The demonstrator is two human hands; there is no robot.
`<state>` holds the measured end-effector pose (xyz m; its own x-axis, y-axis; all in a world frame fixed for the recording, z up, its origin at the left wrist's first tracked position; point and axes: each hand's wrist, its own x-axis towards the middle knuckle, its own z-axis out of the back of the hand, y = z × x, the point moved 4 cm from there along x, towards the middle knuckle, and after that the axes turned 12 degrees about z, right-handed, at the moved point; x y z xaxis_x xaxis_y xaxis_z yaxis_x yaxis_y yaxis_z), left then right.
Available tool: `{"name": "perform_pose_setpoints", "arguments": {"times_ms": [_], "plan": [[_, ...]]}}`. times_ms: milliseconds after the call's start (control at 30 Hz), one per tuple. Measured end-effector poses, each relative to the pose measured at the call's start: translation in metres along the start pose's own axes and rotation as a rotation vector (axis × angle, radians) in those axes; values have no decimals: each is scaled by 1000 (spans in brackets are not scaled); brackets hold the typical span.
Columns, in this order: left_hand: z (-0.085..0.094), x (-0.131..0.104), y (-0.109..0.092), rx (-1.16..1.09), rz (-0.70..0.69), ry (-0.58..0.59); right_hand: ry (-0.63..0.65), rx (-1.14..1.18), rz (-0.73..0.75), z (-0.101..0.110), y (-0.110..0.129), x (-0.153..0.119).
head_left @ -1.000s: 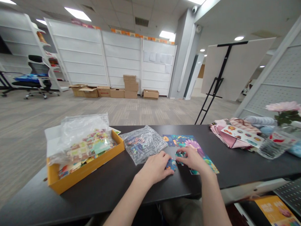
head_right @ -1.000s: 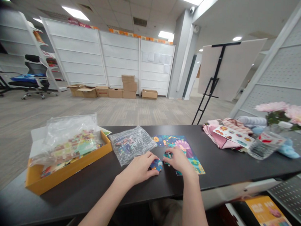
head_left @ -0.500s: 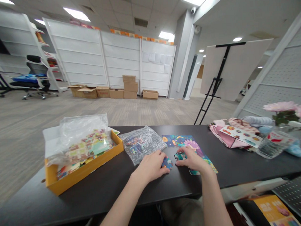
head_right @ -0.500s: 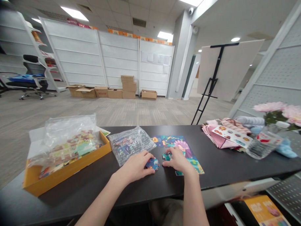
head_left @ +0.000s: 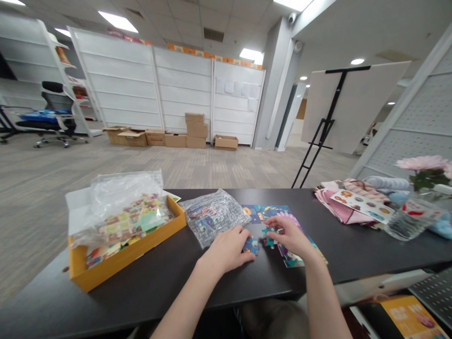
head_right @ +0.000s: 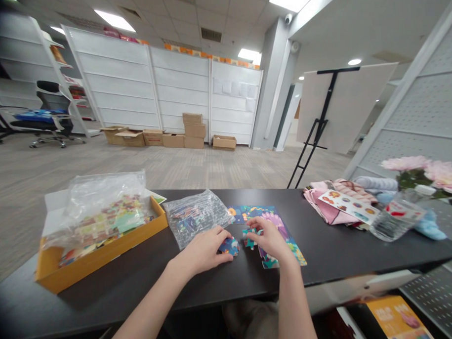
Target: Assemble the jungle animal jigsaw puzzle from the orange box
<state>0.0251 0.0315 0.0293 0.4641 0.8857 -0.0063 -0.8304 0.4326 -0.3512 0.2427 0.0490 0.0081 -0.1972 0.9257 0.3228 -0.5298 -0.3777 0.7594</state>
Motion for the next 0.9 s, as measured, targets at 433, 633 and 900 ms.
{"name": "perform_pose_setpoints", "arguments": {"times_ms": [433, 633, 900], "plan": [[-6, 4, 6, -180, -19, -23, 174, 276, 21, -33, 35, 6], [-3, 1, 5, -81, -37, 3, -123, -242, -30, 13, 1, -1], [0, 8, -9, 28, 12, 24, -210, -644, -373, 68, -45, -43]]}}
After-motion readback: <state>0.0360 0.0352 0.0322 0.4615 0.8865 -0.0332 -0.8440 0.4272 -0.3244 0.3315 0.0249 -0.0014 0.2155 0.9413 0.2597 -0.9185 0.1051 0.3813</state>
